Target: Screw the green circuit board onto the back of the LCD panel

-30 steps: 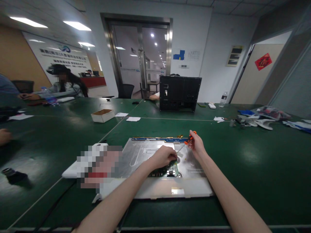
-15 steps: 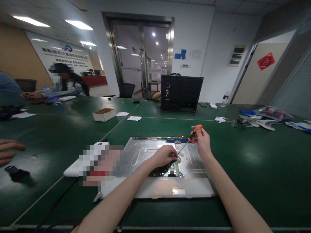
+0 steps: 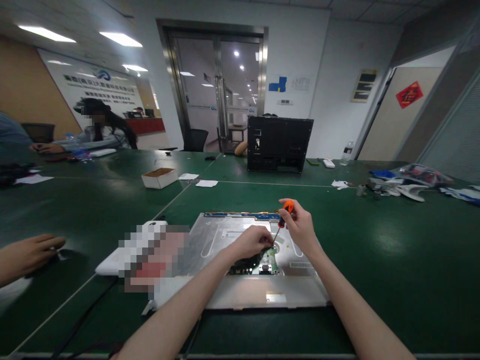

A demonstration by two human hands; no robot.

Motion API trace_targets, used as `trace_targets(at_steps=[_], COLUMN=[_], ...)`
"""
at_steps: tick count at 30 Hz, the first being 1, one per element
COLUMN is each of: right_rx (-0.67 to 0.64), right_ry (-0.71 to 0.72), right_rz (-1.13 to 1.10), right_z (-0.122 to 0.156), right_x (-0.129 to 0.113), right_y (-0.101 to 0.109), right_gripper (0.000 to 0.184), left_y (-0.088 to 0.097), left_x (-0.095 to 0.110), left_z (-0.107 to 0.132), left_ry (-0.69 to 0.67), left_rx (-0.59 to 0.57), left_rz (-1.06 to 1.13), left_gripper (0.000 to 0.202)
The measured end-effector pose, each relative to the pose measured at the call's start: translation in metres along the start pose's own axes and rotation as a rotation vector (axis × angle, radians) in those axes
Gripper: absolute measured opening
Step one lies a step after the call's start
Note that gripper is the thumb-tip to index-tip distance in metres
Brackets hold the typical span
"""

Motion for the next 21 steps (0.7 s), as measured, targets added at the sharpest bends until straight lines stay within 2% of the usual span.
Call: trace_targets(at_steps=[10, 21], right_rx=[-0.022, -0.061], right_ry=[-0.024, 0.119], right_rz=[-0.002, 0.146], right_z=[-0.0001, 0.0003], right_x=[-0.0031, -0.0076], right_y=[0.0002, -0.0024], right_gripper=[0.029, 0.034], left_y=[0.001, 0.0005], left_x=[0.0017, 0.0011], left_z=[0.0005, -0.0004], left_ry=[-0.012, -0.016], left_rx=[-0.001, 0.001], left_rz=[0.006, 0.007], left_gripper=[0.013, 0.013])
Point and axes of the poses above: each hand's wrist, its own z-axis away from the middle knuckle, its own y-axis out of the back of the hand, x = y × z, the point moved 4 cm from there along -z, towards the middle knuckle, and after that the axes turned 11 degrees about y, right-handed, at the moved point
